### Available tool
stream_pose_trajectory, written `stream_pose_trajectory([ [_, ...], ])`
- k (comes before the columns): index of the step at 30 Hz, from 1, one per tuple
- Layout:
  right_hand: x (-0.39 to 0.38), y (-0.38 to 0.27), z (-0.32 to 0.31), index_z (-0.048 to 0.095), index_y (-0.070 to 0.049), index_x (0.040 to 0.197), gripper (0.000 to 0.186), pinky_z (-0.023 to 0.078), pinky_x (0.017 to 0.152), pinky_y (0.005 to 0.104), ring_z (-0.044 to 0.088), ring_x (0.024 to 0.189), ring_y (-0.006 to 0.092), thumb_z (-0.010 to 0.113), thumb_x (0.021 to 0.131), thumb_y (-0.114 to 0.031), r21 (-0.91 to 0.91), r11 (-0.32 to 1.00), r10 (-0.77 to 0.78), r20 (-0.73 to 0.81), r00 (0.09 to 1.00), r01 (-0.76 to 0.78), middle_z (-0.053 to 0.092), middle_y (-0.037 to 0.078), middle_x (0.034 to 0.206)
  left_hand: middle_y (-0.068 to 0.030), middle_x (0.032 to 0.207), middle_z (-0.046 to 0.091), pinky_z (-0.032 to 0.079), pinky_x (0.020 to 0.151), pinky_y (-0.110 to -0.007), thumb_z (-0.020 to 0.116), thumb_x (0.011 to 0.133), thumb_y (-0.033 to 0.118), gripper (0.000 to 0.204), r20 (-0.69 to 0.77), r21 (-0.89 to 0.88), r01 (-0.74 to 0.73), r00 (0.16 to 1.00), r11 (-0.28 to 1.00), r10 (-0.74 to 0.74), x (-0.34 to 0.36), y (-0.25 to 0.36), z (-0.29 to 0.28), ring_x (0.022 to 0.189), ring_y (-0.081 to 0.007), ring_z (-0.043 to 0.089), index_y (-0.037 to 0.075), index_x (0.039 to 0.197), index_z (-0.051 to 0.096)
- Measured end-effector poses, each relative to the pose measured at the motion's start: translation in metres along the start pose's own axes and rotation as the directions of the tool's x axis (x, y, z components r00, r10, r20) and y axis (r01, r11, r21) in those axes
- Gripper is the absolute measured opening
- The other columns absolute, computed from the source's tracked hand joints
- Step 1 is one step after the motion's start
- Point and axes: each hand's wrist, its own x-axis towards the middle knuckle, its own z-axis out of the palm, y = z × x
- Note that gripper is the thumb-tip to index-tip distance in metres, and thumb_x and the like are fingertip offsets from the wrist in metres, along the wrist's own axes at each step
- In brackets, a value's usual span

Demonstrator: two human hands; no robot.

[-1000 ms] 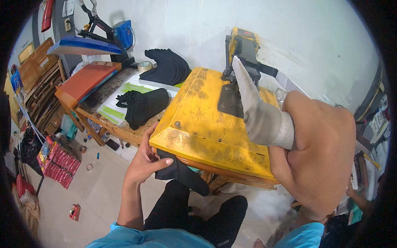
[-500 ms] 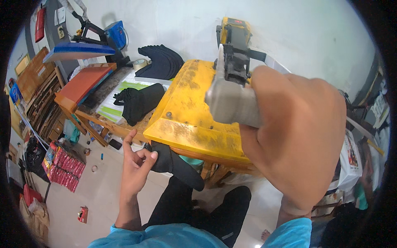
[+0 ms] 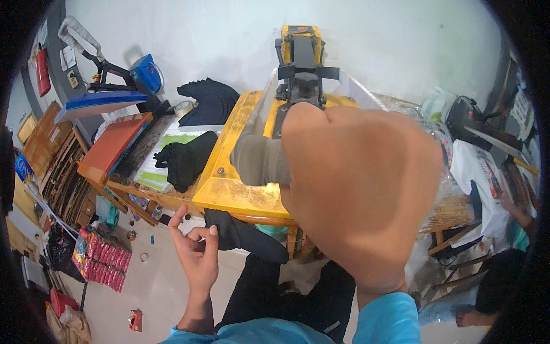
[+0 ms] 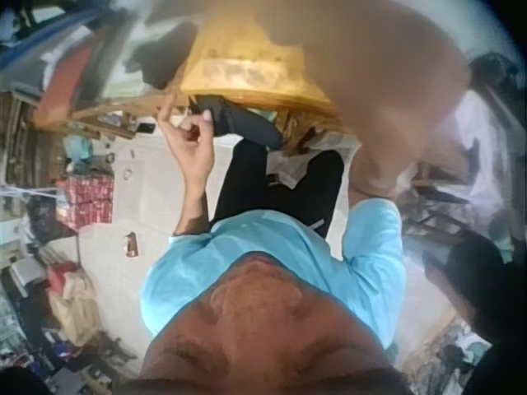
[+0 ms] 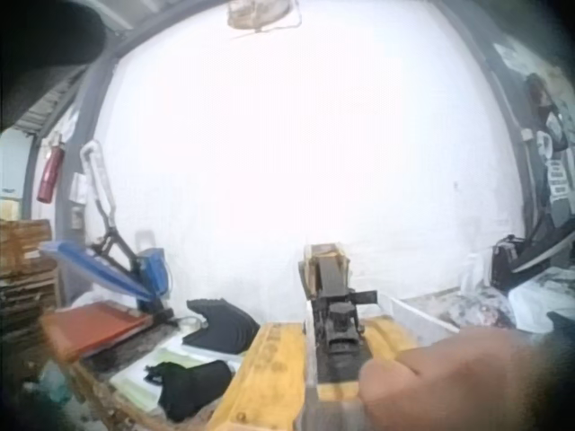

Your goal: The person prepares a black hat, aligns a small graphic label on it, and uses a manual heat press to secure the design onto the fabric.

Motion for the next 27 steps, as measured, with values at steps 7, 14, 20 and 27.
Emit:
stream_pose_trajectory([
  [7,-0.041,-0.020,0.014,0.066,-0.013,0.079,0.033,0.047,0.079,0.0459,0.066,0.076,0.0313,0.085,0.053,-0.013,0.049,0.994,0.099,0.006,0.995,-0.099,0.067,0.007,0.075,-0.0043,0.094,0.069,0.049,0.070,-0.019,0.072,0.102,-0.003,0.077,-0.022,0.079,-0.142,0.989,0.987,0.144,-0.012,-0.011,0.001,0.078,-0.0055,0.063,0.001,0.162,0.024],
  [14,-0.040,-0.015,0.018,0.067,-0.014,0.079,0.029,0.046,0.073,0.0460,0.065,0.072,0.0311,0.082,0.054,-0.015,0.144,0.989,0.047,-0.023,0.999,-0.043,0.065,0.006,0.072,-0.0072,0.113,0.060,0.050,0.080,-0.022,0.070,0.103,-0.002,0.079,-0.014,-0.047,-0.068,0.998,0.997,0.068,-0.004,-0.002,0.011,0.094,-0.0084,0.061,0.006,0.165,0.021],
  [20,-0.045,-0.001,0.022,0.063,-0.014,0.079,0.016,0.045,0.066,0.0442,0.063,0.066,0.0262,0.075,0.069,-0.018,0.221,0.972,-0.068,-0.053,0.996,0.078,0.059,0.002,0.070,-0.0024,0.104,0.057,0.048,0.079,-0.022,0.067,0.106,0.003,0.075,-0.080,0.191,-0.110,0.989,0.975,0.127,0.008,-0.001,0.012,0.091,-0.0073,0.054,0.003,0.167,0.024],
  [27,-0.041,-0.003,0.036,0.071,-0.012,0.072,0.006,0.048,0.060,0.0383,0.072,0.069,0.0214,0.073,0.075,-0.017,0.361,0.928,-0.044,-0.134,0.990,0.090,0.068,0.004,0.069,0.0067,0.083,0.040,0.039,0.091,-0.021,0.063,0.109,0.001,0.067,-0.118,0.205,-0.216,0.963,0.955,0.243,0.024,-0.015,0.012,0.082,-0.0048,0.039,0.001,0.167,0.030],
])
